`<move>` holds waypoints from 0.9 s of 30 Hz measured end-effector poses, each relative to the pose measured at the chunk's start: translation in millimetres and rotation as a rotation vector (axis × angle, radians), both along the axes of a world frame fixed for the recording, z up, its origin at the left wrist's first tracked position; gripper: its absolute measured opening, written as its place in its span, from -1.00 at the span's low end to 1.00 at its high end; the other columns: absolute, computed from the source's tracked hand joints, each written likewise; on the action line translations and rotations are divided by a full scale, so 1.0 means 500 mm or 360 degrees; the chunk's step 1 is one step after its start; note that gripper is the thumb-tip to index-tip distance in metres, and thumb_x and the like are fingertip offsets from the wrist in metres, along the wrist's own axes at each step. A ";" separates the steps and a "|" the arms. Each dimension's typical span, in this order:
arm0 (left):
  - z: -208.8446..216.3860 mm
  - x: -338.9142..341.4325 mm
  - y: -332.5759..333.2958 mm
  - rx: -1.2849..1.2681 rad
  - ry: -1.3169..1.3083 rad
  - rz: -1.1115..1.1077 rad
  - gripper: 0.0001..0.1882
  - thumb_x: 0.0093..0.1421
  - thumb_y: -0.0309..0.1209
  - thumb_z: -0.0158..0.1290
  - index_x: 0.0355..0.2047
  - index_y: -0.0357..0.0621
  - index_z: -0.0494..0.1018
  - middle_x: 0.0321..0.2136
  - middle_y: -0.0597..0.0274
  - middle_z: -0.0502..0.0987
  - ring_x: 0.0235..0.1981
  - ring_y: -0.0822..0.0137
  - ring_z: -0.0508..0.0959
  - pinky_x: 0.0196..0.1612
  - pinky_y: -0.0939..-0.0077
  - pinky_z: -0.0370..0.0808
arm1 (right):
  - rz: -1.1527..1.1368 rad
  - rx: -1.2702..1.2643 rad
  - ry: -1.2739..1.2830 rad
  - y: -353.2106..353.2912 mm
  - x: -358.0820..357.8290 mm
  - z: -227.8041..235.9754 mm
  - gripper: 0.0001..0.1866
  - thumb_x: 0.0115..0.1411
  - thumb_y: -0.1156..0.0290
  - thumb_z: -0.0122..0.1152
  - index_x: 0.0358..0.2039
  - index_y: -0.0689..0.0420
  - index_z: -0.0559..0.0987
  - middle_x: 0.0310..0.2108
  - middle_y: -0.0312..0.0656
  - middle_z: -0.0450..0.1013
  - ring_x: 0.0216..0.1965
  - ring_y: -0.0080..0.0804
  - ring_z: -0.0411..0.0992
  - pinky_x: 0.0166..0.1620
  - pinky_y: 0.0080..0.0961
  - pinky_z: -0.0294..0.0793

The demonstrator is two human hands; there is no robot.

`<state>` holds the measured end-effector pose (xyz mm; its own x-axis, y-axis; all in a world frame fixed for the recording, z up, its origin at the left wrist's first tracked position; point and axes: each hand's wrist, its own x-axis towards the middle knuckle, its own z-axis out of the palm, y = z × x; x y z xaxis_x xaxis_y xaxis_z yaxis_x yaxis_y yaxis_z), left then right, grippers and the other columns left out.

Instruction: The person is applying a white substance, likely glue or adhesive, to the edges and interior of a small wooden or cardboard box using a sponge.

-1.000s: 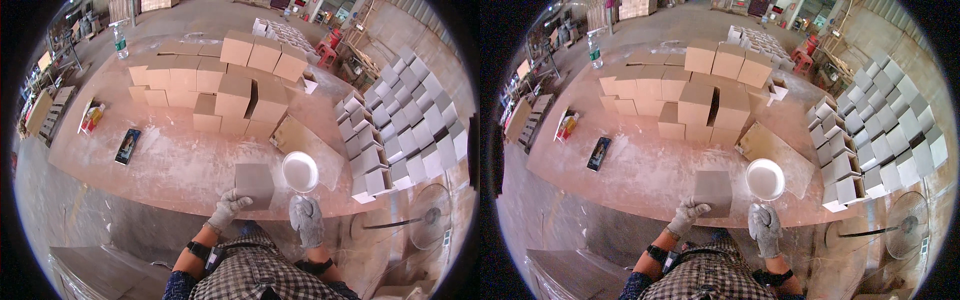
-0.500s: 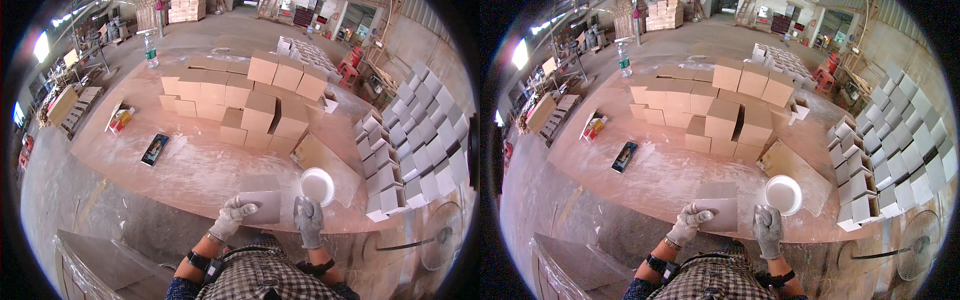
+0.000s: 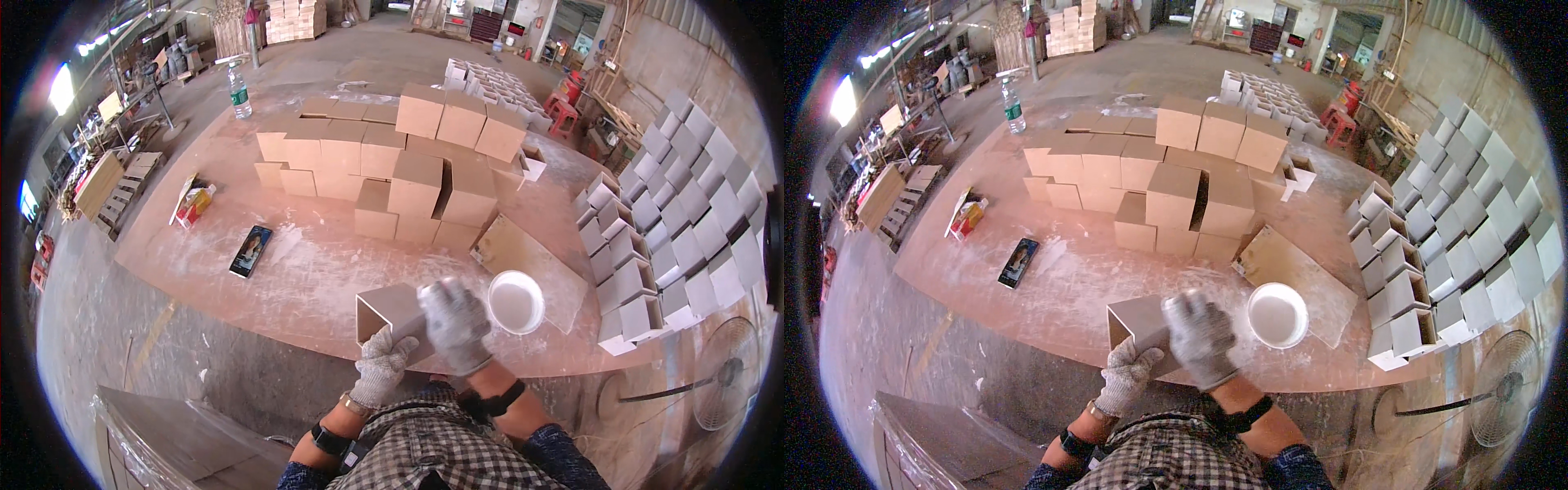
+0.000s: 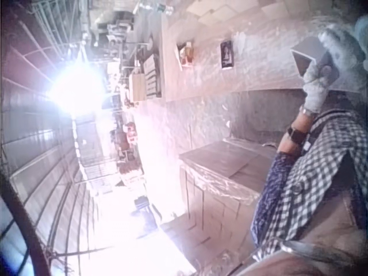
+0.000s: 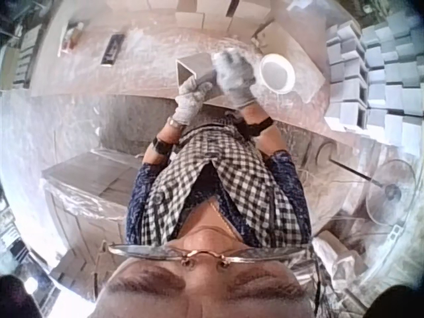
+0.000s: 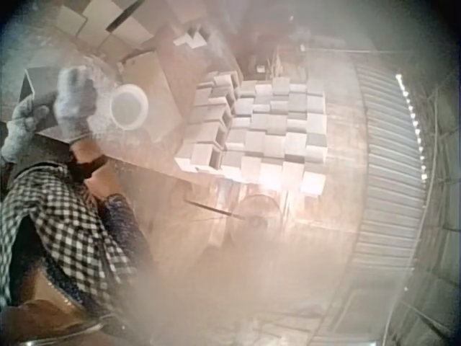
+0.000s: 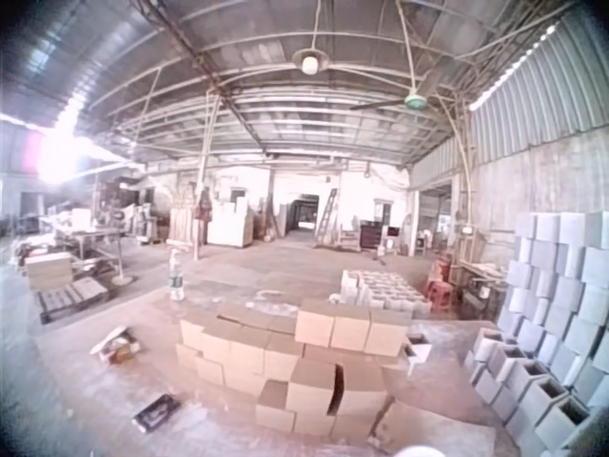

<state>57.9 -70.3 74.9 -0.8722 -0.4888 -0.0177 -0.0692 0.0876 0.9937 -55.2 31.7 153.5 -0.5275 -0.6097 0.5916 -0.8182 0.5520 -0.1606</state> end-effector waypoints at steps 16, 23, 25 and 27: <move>0.096 0.023 0.011 0.1133 0.0432 -0.0136 -0.69 0.18 -0.56 0.09 -0.04 -0.19 0.44 -0.15 0.30 0.54 -0.14 0.48 0.51 -0.03 0.52 0.45 | -0.0057 -0.1034 -0.0414 0.092 -0.090 -0.064 -0.69 0.07 0.46 0.24 -0.16 0.18 0.45 -0.20 -0.11 0.45 -0.15 -0.19 0.43 -0.02 -0.36 0.39; 0.080 0.024 0.034 0.0951 0.0384 -0.0083 -0.69 0.17 -0.48 0.14 -0.06 -0.21 0.43 -0.16 0.31 0.54 -0.14 0.45 0.49 -0.04 0.51 0.45 | 0.0185 -0.0840 0.0035 0.006 0.008 0.038 -0.69 0.01 0.55 0.20 -0.18 0.14 0.49 -0.19 -0.07 0.42 -0.23 -0.07 0.45 -0.18 -0.27 0.45; 0.070 0.026 0.035 0.0813 0.0429 -0.0077 -0.61 0.16 -0.44 0.16 -0.01 -0.22 0.38 -0.14 0.31 0.52 -0.14 0.45 0.49 -0.04 0.49 0.45 | 0.0148 -0.0398 0.0221 -0.001 0.042 0.070 -0.69 0.00 0.47 0.23 -0.18 0.09 0.51 -0.19 -0.12 0.42 -0.31 -0.20 0.44 -0.30 -0.29 0.42; 0.065 0.027 0.043 0.0753 0.0511 -0.0120 -0.62 0.15 -0.47 0.15 -0.01 -0.21 0.38 -0.13 0.28 0.52 -0.14 0.43 0.48 -0.05 0.50 0.44 | 0.0241 -0.0427 0.0322 -0.017 0.051 0.052 -0.65 -0.03 0.40 0.26 -0.16 0.04 0.52 -0.17 -0.15 0.40 -0.37 -0.27 0.41 -0.36 -0.31 0.38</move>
<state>71.2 -49.0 107.3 -0.9021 -0.4284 0.0518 0.2313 -0.3789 0.8961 -29.9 23.2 179.6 -0.2989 -0.4808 0.8243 -0.9175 0.3823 -0.1097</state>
